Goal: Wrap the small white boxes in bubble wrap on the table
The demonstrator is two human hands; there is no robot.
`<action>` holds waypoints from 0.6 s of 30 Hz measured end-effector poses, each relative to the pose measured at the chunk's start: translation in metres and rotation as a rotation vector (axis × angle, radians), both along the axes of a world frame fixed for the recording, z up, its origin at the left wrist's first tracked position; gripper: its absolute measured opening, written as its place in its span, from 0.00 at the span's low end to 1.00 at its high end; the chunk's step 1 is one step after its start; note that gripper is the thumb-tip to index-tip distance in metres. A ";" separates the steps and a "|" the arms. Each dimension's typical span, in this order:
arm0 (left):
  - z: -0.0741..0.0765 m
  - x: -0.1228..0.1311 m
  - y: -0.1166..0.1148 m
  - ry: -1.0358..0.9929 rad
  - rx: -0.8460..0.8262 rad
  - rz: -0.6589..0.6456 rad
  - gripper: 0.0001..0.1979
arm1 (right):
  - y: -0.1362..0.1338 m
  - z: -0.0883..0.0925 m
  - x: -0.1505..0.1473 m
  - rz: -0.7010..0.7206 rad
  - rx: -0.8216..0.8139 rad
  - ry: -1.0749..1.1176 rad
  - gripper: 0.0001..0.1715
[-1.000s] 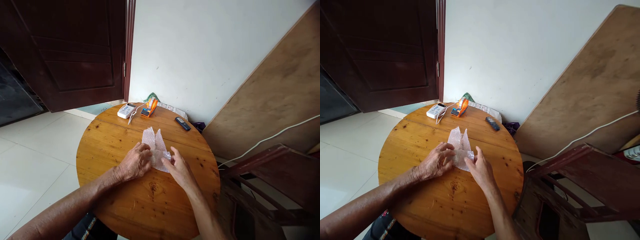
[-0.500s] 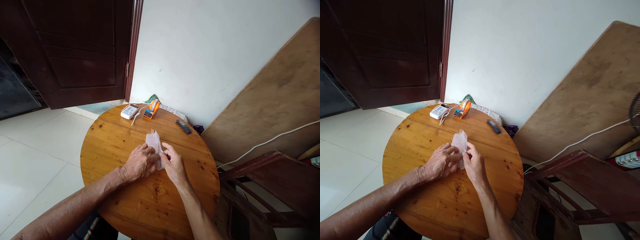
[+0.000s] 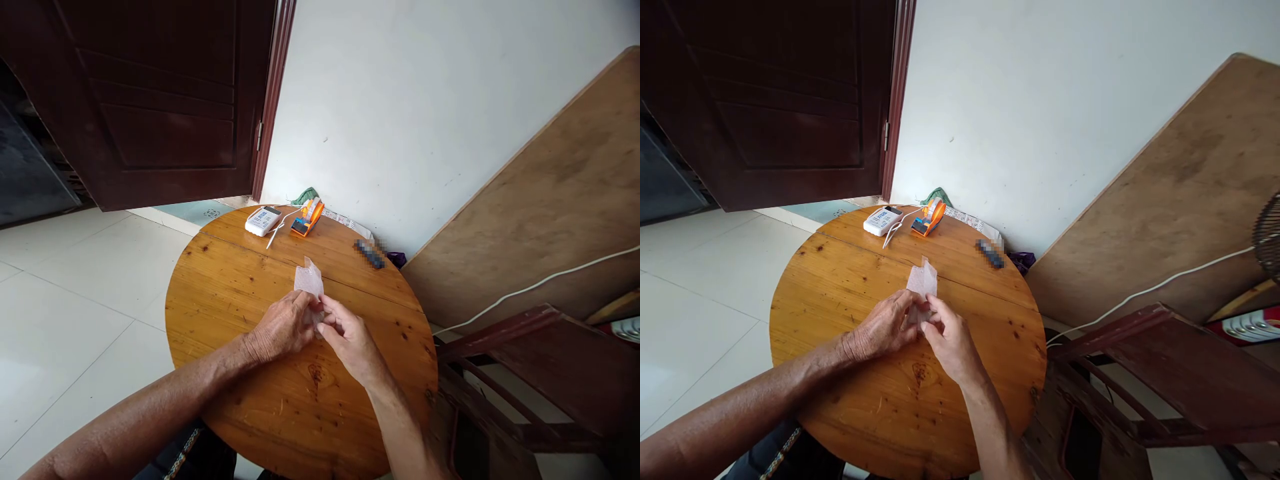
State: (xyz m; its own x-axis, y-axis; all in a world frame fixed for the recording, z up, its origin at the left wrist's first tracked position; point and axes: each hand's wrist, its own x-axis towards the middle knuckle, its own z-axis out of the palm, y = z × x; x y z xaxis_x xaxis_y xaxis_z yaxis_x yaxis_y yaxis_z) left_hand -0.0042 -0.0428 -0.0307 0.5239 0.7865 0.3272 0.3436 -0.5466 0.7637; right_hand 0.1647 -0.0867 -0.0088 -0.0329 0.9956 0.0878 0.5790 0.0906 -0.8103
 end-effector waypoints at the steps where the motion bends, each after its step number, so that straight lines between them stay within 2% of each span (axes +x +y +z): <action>1: 0.002 -0.001 0.000 -0.037 -0.029 -0.004 0.18 | 0.001 0.000 -0.002 0.011 0.019 -0.065 0.33; 4: 0.005 -0.002 0.001 -0.131 -0.161 0.039 0.21 | 0.004 0.000 -0.010 0.040 0.101 -0.243 0.36; 8: 0.002 0.002 0.003 -0.168 -0.213 0.130 0.11 | 0.003 0.001 -0.016 0.064 0.154 -0.344 0.41; 11: -0.005 0.008 0.004 -0.139 -0.198 0.163 0.10 | 0.000 0.002 -0.009 0.116 0.105 -0.224 0.45; 13: -0.009 0.011 0.005 -0.118 -0.197 0.170 0.12 | 0.000 0.005 0.002 0.141 0.064 -0.058 0.43; 16: -0.013 0.012 0.005 -0.086 -0.163 0.171 0.15 | 0.007 0.007 0.021 0.036 0.039 0.131 0.32; 18: -0.013 0.012 0.005 -0.075 -0.123 0.148 0.17 | 0.018 0.005 0.032 -0.066 0.043 0.157 0.26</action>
State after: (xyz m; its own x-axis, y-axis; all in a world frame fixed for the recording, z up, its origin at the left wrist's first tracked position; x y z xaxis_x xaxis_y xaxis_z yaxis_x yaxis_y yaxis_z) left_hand 0.0078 -0.0380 -0.0433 0.3776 0.8894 0.2577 0.3530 -0.3955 0.8479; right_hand 0.1963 -0.0692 -0.0040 0.0499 0.9903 0.1296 0.4516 0.0933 -0.8873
